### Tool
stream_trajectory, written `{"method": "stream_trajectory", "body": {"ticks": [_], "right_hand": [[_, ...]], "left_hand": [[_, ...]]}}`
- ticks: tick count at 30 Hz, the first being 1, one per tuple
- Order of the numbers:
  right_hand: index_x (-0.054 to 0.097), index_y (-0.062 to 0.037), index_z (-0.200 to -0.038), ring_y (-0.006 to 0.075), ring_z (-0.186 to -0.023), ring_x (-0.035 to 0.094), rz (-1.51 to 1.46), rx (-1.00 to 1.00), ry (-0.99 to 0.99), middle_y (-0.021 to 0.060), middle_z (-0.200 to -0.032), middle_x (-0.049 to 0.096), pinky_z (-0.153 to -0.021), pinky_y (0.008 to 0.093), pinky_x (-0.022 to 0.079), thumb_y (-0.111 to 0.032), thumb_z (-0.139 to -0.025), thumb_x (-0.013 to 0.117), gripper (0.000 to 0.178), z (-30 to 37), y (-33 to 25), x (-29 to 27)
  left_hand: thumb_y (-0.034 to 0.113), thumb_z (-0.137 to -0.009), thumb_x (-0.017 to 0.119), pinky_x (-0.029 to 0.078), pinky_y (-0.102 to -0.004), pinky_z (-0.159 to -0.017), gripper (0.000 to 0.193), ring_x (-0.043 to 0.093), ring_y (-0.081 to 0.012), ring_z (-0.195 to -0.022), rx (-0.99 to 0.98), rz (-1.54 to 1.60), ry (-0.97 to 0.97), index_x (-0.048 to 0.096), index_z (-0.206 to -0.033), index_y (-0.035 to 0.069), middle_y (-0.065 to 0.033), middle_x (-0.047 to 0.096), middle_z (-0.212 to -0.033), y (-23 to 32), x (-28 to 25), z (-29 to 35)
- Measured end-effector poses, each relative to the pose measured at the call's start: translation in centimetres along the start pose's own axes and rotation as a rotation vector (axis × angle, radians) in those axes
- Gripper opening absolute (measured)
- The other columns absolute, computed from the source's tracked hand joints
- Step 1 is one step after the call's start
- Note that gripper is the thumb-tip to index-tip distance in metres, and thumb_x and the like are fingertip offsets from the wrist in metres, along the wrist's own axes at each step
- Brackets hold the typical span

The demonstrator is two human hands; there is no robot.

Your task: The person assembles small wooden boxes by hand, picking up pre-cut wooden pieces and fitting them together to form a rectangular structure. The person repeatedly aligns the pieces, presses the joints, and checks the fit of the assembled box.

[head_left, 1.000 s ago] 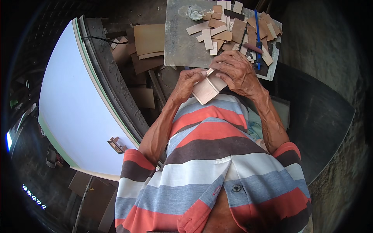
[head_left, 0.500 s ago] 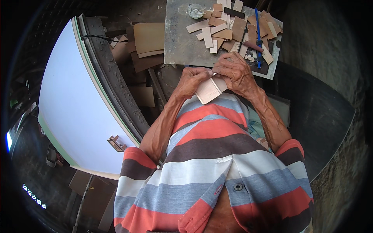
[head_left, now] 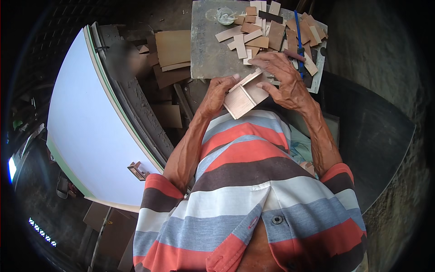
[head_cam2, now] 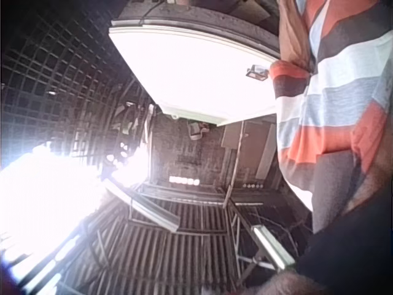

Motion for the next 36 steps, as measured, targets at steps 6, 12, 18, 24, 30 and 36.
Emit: {"method": "stream_trajectory", "body": {"ticks": [6, 12, 18, 24, 30, 36], "right_hand": [[0.053, -0.0026, -0.132, 0.0251, -0.103, 0.063, -0.548, 0.570, 0.062, 0.0145, -0.110, 0.067, -0.091, 0.0348, 0.049, -0.018, -0.091, 0.059, 0.044, 2.1, 6.4, 1.5], [0.049, -0.0006, -0.135, 0.0155, -0.097, 0.059, -0.764, 0.599, 0.122, 0.0137, -0.106, 0.067, -0.088, 0.0283, 0.046, -0.023, -0.095, 0.056, 0.047, 2.1, 5.7, 3.6], [0.049, -0.0014, -0.135, 0.0124, -0.094, 0.060, -0.772, 0.610, 0.062, 0.0101, -0.103, 0.067, -0.082, 0.0256, 0.048, -0.014, -0.094, 0.056, 0.044, 2.2, 7.2, 5.7], [0.056, -0.0009, -0.129, 0.0095, -0.095, 0.061, -0.759, 0.556, 0.036, 0.0072, -0.106, 0.067, -0.084, 0.0241, 0.050, -0.002, -0.092, 0.057, 0.037, 0.5, 7.2, 6.4], [0.060, 0.0005, -0.124, 0.0101, -0.095, 0.062, -0.675, 0.558, 0.016, 0.0074, -0.105, 0.068, -0.085, 0.0245, 0.051, -0.004, -0.092, 0.058, 0.032, -1.6, 6.4, 6.1], [0.061, 0.0044, -0.118, 0.0118, -0.082, 0.065, -0.705, 0.568, 0.237, 0.0097, -0.094, 0.071, -0.075, 0.0250, 0.052, -0.008, -0.090, 0.058, 0.030, -2.2, 9.2, 6.2]], "left_hand": [[0.029, -0.090, 0.069, 0.050, -0.0253, -0.064, 0.035, 0.062, -0.0106, -0.071, 0.086, -0.106, 0.038, 0.069, -0.106, -0.001, -0.0054, 0.069, -0.085, 0.6, -0.1, -0.1], [0.027, -0.088, 0.071, 0.052, -0.0251, -0.066, 0.035, 0.064, -0.0111, -0.073, 0.125, -0.161, 0.084, 0.069, -0.108, -0.002, -0.0057, 0.069, -0.086, 0.9, -0.5, 0.0], [0.027, -0.088, 0.072, 0.052, -0.0258, -0.068, 0.037, 0.065, -0.0123, -0.075, 0.113, -0.013, 0.123, 0.068, -0.109, -0.004, -0.0072, 0.070, -0.088, -0.3, -1.8, -0.3], [0.022, -0.086, 0.074, 0.055, -0.0280, -0.076, 0.044, 0.067, -0.0144, -0.084, 0.144, 0.023, 0.091, 0.063, -0.120, -0.004, -0.0098, 0.069, -0.099, 0.1, -1.5, -0.1], [0.012, -0.083, 0.074, 0.055, -0.0314, -0.085, 0.056, 0.067, -0.0165, -0.096, 0.173, 0.093, -0.037, 0.052, -0.131, -0.005, -0.0129, 0.067, -0.111, 0.5, -0.7, 0.4], [0.005, -0.085, 0.069, 0.053, -0.0314, -0.091, 0.052, 0.066, -0.0174, -0.101, 0.160, 0.248, 0.042, 0.049, -0.132, -0.006, -0.0142, 0.066, -0.114, -0.6, -2.2, 0.4]]}}
Point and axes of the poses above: each hand's wrist, its own z-axis away from the middle knuckle, its own x-axis out of the palm, y = z × x, the point moved 8 cm from there along -z, towards the middle knuckle
